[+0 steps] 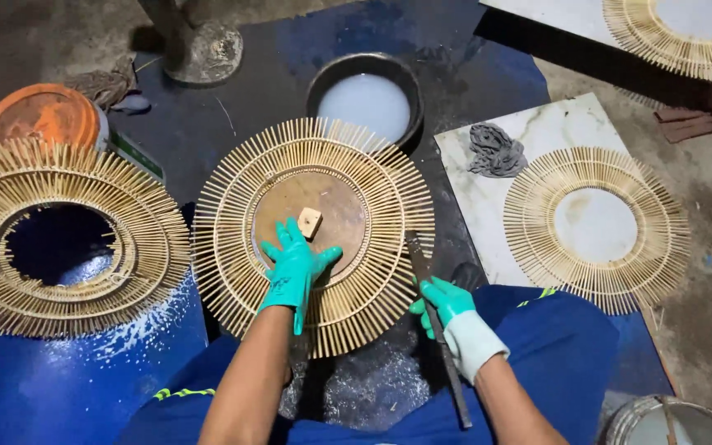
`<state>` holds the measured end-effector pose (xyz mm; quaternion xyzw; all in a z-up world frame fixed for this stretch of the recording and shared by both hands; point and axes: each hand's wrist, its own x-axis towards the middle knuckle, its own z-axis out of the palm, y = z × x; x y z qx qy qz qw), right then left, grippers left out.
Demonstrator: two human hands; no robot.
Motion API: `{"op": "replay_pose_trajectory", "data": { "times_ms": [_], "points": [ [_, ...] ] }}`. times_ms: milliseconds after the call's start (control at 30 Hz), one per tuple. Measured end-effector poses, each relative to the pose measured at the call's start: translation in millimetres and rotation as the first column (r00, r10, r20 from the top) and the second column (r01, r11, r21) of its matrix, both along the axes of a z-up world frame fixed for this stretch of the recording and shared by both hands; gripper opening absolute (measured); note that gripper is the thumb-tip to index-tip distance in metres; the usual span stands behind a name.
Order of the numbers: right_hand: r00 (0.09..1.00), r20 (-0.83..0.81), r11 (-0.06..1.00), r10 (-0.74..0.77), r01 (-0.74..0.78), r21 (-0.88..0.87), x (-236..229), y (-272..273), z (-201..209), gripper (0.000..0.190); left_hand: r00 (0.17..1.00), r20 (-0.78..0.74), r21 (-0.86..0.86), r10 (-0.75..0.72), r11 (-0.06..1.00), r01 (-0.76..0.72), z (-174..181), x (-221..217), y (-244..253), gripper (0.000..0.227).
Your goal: Shaving the inner edge of a circular bamboo frame using a metal scraper tool.
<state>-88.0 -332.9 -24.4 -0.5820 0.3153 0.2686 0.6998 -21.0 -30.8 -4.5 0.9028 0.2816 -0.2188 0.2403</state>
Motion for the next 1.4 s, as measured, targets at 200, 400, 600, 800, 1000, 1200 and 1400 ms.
{"op": "replay_pose_trajectory", "data": {
  "times_ms": [200,400,600,800,1000,1200,1400],
  "points": [
    [1.000,0.027,0.999,-0.013,0.012,0.043,4.5,1.0,-5.7,0.037,1.000,0.024,0.045,-0.012,0.999,0.011,5.9,-4.8,1.4,0.139],
    [0.999,0.029,0.997,0.024,-0.026,0.074,4.2,3.5,-0.8,0.035,0.989,0.091,0.076,-0.115,0.991,0.108,-12.0,-4.8,24.5,0.139],
    [0.997,-0.011,0.993,-0.078,0.079,0.093,11.5,-10.5,8.2,0.032,0.977,0.153,0.114,-0.152,0.984,0.135,-24.1,-20.1,20.0,0.136],
    [0.822,0.271,0.844,-0.500,0.393,0.364,28.2,-61.2,21.0,0.038,0.963,0.084,0.221,-0.255,0.947,0.231,-44.0,-40.9,27.9,0.121],
    [0.829,0.382,0.904,-0.409,0.312,0.292,19.7,-34.7,162.9,0.054,0.978,-0.078,0.159,-0.194,0.966,0.205,-24.4,-31.2,42.7,0.115],
    [0.983,0.101,0.963,-0.154,0.126,0.237,26.2,-42.3,23.0,0.047,0.995,0.005,0.114,-0.095,0.989,0.094,9.5,-36.5,9.0,0.124],
    [1.000,0.019,0.944,0.001,-0.007,0.329,11.7,-22.8,-35.2,0.049,0.991,-0.021,0.108,-0.128,0.986,0.130,8.3,-27.1,23.8,0.128]
  ]
}}
